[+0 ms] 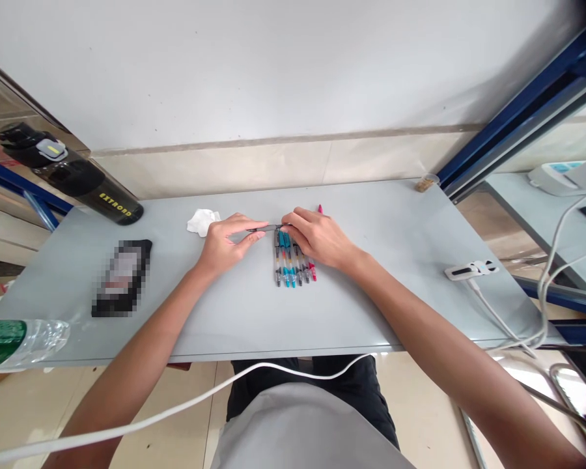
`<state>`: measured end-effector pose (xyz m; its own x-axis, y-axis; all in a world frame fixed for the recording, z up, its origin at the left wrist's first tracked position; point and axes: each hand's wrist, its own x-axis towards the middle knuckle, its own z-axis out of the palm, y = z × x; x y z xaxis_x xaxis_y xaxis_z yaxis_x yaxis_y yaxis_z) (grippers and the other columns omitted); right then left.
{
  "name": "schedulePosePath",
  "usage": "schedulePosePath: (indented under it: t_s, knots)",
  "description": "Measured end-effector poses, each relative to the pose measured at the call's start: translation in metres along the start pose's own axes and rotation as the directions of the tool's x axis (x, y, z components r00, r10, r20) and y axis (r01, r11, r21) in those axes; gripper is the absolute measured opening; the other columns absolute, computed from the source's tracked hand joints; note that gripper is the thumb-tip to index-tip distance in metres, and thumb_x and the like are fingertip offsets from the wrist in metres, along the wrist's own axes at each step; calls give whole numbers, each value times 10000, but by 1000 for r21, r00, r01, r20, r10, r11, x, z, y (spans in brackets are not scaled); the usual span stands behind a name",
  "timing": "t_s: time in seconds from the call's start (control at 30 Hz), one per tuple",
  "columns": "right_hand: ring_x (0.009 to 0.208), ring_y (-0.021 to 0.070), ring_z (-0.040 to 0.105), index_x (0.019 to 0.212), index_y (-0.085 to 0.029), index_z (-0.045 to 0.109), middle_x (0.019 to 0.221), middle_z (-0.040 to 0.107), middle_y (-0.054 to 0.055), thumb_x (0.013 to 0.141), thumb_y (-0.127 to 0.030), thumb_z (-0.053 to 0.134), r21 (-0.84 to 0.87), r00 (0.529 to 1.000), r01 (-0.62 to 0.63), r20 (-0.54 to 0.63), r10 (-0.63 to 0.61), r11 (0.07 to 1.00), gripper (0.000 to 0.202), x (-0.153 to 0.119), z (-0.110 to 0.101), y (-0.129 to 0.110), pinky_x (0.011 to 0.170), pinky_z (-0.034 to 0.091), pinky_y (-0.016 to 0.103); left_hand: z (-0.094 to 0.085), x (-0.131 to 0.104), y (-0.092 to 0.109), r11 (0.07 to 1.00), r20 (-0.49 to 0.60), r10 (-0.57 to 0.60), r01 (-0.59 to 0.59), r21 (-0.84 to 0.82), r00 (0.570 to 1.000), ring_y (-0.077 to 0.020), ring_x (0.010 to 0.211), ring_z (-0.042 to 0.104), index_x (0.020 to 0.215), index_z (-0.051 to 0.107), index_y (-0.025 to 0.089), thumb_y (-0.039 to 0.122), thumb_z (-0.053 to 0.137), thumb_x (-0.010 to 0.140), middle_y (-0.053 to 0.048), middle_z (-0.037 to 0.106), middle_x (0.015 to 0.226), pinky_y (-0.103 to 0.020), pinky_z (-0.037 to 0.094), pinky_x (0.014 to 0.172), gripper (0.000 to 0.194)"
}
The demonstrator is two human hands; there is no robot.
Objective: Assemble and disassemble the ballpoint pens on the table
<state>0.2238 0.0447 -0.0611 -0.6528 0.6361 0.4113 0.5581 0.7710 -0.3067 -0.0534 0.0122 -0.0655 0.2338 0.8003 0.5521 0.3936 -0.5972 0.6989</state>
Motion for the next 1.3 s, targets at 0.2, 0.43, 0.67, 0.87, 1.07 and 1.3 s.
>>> schedulePosePath:
  t_s: [0.2, 0.43, 0.67, 0.87, 1.07, 1.3]
  knots:
    - [854, 245, 638, 1323, -207, 618, 1225, 776, 134, 1264, -402, 395, 18, 1000, -7, -13, 7, 1000, 303, 0, 3, 1, 703, 360, 361, 1, -2, 0, 998, -11, -60, 60, 18, 998, -234, 956, 787, 1222, 939, 292, 386, 878, 1039, -71, 887, 1076, -389, 632, 884, 214]
    - [827, 237, 617, 1263, -218, 609, 1166, 756, 126, 1268, -441, 394, 17, 999, 42, -13, -41, 999, 309, 0, 6, 1, 685, 353, 357, 4, -4, 5, 991, 21, -135, 134, 19, 991, -242, 959, 809, 1211, 930, 275, 459, 854, 1058, -70, 880, 1047, -381, 637, 904, 252]
    - [771, 208, 575, 1268, -215, 646, 1138, 747, 104, 1283, -416, 338, 3, 999, 28, 28, -28, 1000, 368, -1, 3, -1, 654, 305, 340, 6, -3, 3, 998, -11, -57, 57, -10, 998, -239, 994, 800, 1224, 937, 299, 406, 880, 1050, -68, 886, 1100, -383, 647, 913, 213]
    - [745, 192, 551, 1311, -218, 628, 1174, 757, 96, 1271, -459, 399, 14, 1000, -3, 9, 3, 1000, 335, -4, 5, 2, 630, 284, 320, 14, -5, 2, 996, -24, -83, 82, -25, 996, -232, 974, 799, 1258, 925, 291, 414, 876, 1054, -73, 884, 1128, -380, 654, 911, 244]
    - [729, 179, 512, 1258, -223, 686, 1091, 724, 77, 1280, -419, 363, -47, 999, 29, 18, -28, 998, 378, -5, 4, 9, 608, 269, 313, 24, -8, 4, 996, -13, -64, 63, -62, 998, -219, 942, 807, 1309, 915, 290, 384, 870, 1067, -65, 891, 1118, -364, 634, 877, 263]
    - [770, 177, 560, 1300, -227, 723, 1118, 735, 85, 1287, -452, 356, -58, 996, 84, -19, -86, 995, 430, -6, 4, 12, 633, 312, 307, 26, -6, 10, 1000, -23, -1, 1, -7, 1000, -174, 865, 770, 1241, 921, 254, 309, 808, 1103, -46, 869, 1017, -315, 596, 820, 186]
